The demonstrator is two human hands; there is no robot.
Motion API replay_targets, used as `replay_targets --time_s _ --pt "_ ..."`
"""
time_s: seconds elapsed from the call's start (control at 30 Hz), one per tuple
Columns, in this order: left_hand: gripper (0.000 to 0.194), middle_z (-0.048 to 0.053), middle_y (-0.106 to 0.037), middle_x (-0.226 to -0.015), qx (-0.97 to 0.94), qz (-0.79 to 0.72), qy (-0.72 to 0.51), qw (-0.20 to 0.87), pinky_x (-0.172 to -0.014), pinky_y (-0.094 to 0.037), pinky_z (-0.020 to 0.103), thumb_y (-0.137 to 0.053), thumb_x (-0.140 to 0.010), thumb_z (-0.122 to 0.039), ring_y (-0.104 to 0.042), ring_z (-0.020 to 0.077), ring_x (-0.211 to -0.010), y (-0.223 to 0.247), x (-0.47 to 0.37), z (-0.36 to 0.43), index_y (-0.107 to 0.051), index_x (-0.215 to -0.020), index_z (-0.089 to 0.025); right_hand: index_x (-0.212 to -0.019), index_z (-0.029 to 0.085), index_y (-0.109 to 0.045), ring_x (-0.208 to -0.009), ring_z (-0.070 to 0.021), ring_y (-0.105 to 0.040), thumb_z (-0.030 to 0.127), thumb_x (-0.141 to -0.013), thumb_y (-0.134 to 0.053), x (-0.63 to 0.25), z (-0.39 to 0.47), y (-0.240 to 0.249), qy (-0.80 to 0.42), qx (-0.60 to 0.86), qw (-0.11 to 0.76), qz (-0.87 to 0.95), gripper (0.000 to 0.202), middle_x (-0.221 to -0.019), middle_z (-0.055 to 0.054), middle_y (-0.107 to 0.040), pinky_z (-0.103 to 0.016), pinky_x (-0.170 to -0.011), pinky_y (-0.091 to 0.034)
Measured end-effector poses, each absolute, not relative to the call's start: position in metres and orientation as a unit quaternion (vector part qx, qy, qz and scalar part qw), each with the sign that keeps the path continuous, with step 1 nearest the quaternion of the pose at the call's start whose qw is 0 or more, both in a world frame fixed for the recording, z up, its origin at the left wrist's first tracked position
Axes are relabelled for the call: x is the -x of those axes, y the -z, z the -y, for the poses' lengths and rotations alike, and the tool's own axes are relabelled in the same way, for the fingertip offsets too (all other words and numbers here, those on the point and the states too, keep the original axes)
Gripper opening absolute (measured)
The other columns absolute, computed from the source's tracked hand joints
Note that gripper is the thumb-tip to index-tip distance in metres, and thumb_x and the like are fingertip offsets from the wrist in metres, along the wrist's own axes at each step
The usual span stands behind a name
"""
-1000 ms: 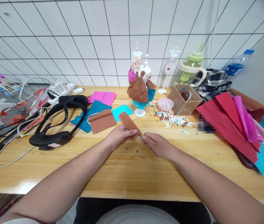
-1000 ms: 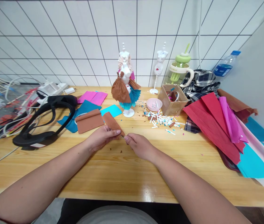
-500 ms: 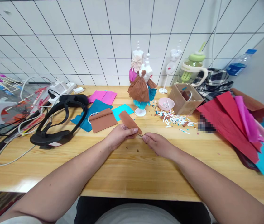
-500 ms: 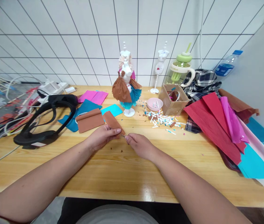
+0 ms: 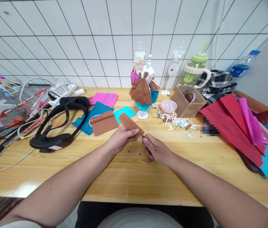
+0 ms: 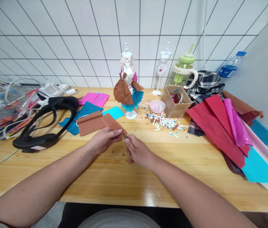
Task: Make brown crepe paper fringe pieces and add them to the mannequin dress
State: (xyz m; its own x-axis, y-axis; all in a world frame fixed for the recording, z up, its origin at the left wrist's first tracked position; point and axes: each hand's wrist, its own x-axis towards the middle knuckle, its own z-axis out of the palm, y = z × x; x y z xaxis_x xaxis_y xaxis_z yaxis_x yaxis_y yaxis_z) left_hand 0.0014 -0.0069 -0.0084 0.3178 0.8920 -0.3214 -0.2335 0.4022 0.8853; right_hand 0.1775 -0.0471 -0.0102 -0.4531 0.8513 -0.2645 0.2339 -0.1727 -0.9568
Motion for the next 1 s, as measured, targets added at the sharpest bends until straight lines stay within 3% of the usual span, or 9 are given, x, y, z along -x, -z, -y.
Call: replay_targets --time_s 0.6,0.83,1.0 --pt "0.021 0.003 -0.071 -0.084 -0.369 -0.430 -0.396 0.723 -0.073 -0.043 0.023 -0.080 -0.068 -0.030 -0.059 0.0120 -0.079 0.0092 -0.0003 0.0062 -0.074 -0.083 -0.016 -0.082 0.025 -0.037 -0.043 -0.0092 -0.034 0.054 -0.094 -0.031 -0.1736 0.0480 0.0177 -0.604 0.465 0.291 0.578 0.032 -0.061 0.007 -0.034 -0.024 -0.039 -0.047" --pt "0.022 0.003 -0.071 -0.083 -0.366 -0.431 -0.396 0.723 -0.073 -0.042 0.024 -0.080 -0.066 -0.030 -0.059 0.0119 -0.076 0.0074 -0.0007 0.0068 -0.073 -0.081 -0.016 -0.079 0.024 -0.037 -0.042 -0.0088 -0.036 0.052 -0.095 -0.028 -0.1754 0.0470 0.0192 -0.590 0.469 0.279 0.595 0.034 -0.062 0.006 -0.036 -0.024 -0.039 -0.045" --pt "0.023 0.003 -0.069 -0.079 -0.359 -0.437 -0.403 0.719 -0.070 -0.042 0.023 -0.080 -0.065 -0.031 -0.057 0.0106 -0.072 0.0040 -0.0003 0.0066 -0.072 -0.080 -0.014 -0.085 0.024 -0.045 -0.042 -0.0083 -0.036 0.054 -0.094 -0.030 -0.1809 0.0456 0.0153 -0.594 0.494 0.246 0.586 0.034 -0.064 0.006 -0.037 -0.021 -0.036 -0.042"
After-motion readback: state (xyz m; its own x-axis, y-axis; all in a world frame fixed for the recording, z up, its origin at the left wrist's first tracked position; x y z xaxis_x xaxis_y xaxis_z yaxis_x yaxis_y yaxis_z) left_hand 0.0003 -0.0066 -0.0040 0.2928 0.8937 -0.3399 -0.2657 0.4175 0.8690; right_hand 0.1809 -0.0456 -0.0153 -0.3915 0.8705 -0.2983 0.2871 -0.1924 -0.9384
